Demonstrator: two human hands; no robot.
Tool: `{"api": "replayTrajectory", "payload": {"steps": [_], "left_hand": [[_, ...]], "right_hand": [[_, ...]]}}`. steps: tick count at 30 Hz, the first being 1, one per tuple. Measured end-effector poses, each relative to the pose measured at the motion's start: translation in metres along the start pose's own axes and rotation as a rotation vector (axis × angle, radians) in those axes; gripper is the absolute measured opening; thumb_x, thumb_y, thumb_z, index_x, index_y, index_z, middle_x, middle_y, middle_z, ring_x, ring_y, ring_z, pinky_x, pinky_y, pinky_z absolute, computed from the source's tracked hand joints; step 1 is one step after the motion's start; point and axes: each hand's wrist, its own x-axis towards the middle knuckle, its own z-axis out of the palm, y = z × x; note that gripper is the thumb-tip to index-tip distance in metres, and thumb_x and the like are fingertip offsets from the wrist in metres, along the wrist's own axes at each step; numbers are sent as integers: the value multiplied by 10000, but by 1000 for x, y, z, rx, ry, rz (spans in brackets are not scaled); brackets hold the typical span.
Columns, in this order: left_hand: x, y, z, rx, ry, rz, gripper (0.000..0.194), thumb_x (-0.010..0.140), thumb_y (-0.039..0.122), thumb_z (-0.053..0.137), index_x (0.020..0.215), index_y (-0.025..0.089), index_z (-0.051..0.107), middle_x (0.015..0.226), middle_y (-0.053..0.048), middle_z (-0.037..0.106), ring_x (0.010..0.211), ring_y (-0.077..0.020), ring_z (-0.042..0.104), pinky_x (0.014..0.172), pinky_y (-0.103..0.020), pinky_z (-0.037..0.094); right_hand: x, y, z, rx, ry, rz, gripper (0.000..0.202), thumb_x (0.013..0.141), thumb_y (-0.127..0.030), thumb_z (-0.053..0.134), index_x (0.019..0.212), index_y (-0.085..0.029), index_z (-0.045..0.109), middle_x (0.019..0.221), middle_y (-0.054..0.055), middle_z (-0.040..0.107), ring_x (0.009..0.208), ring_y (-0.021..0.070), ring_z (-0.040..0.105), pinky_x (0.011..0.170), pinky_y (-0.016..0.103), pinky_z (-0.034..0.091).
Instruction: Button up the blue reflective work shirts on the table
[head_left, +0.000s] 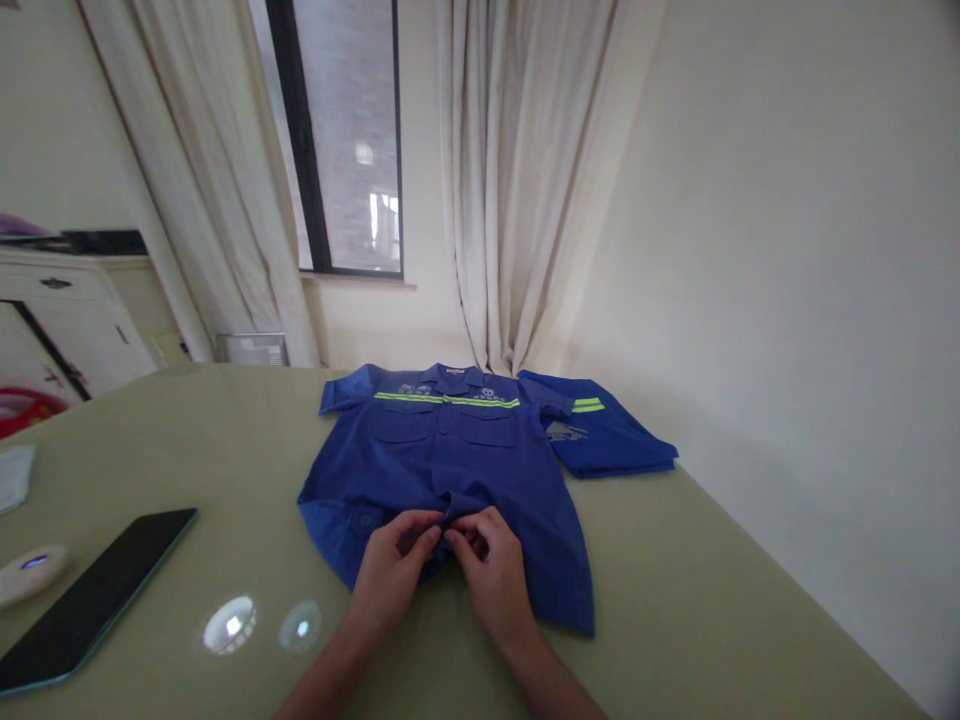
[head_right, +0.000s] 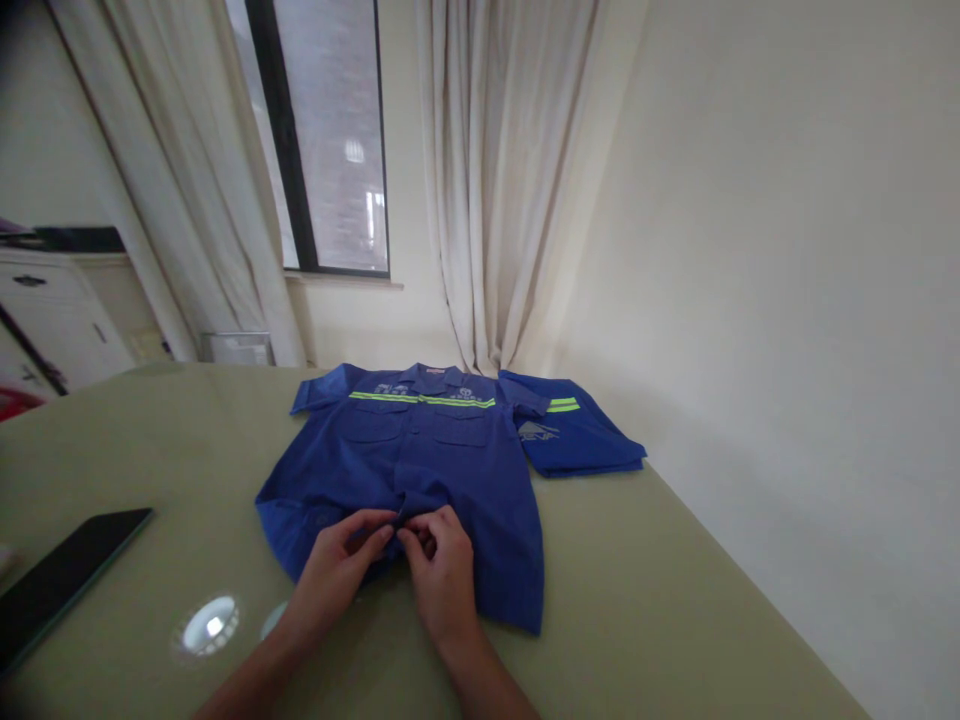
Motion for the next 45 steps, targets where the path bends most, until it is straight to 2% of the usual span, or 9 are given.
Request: {"api": "replayTrajectory", "payload": {"steps": [3, 9, 17, 20, 22, 24, 29, 35, 45], "left_hand": [[-4, -1, 2, 94, 21, 112, 268, 866, 403, 633, 1004, 212, 762, 952, -55, 767, 881, -218, 715, 822, -331, 573], [-14, 6, 6, 279, 106, 316, 234, 939, 315, 552, 1001, 245, 767, 866, -30, 695, 766, -175, 671, 696, -270, 549], [-22, 8, 11, 387, 122, 403, 292, 985, 289, 481, 1065, 288, 762, 912, -35, 715, 820, -173, 691, 768, -264, 559], [-20, 5, 13, 349, 102, 378, 313, 987, 283, 454, 1128, 291, 734, 1007, -41, 736, 918, -185, 706, 852, -291, 566], [-16, 1, 12, 271, 116, 305, 300, 967, 307, 488, 1176, 266, 699, 1119, -58, 740, 1022, -206, 705, 936, -337, 560], [-9, -3, 11, 158, 115, 198, 334, 925, 370, 560, 1207, 227, 667, 1190, -84, 734, 1039, -229, 714, 941, -372, 568], [2, -8, 1, 41, -36, -16, 437, 800, 509, 708, 1071, 167, 731, 963, -83, 790, 846, -252, 740, 777, -353, 589], [4, 0, -5, -57, -58, -44, 366, 720, 463, 784, 949, 178, 789, 915, -70, 805, 912, -264, 730, 855, -347, 561], [3, -3, -2, 86, 53, 59, 284, 784, 463, 706, 889, 202, 748, 788, -16, 735, 721, -195, 651, 693, -298, 505]], "right_hand": [[-2, 1, 0, -62, 1, -60, 153, 932, -197, 590, 875, -220, 730, 854, 25, 632, 713, 152, 584, 648, 252, 452], [-8, 1, 0, -205, -30, -154, 191, 967, -172, 542, 912, -233, 714, 898, 31, 639, 767, 158, 616, 709, 257, 476], [-7, 4, -1, -221, 1, -180, 239, 985, -155, 489, 901, -231, 699, 890, 33, 618, 788, 164, 618, 748, 261, 476], [-3, 2, -3, -131, -25, -124, 199, 964, -157, 534, 868, -227, 693, 880, 24, 618, 779, 159, 612, 727, 253, 475], [-1, 1, -3, -85, -27, -82, 147, 935, -179, 595, 825, -220, 684, 855, 16, 616, 732, 152, 596, 673, 247, 464], [0, -2, -3, -58, -15, -59, 117, 911, -200, 636, 806, -215, 687, 827, 11, 613, 687, 147, 574, 624, 245, 445], [0, -7, 0, 35, -26, -69, 164, 897, -164, 590, 908, -215, 745, 827, 17, 629, 669, 144, 578, 593, 241, 439], [-1, -4, 1, 36, -18, -67, 148, 893, -170, 598, 925, -212, 736, 855, 19, 637, 673, 138, 579, 609, 239, 450], [1, -2, 0, 12, -32, -28, 106, 890, -209, 628, 870, -210, 732, 834, 18, 641, 673, 149, 584, 611, 246, 445]]}}
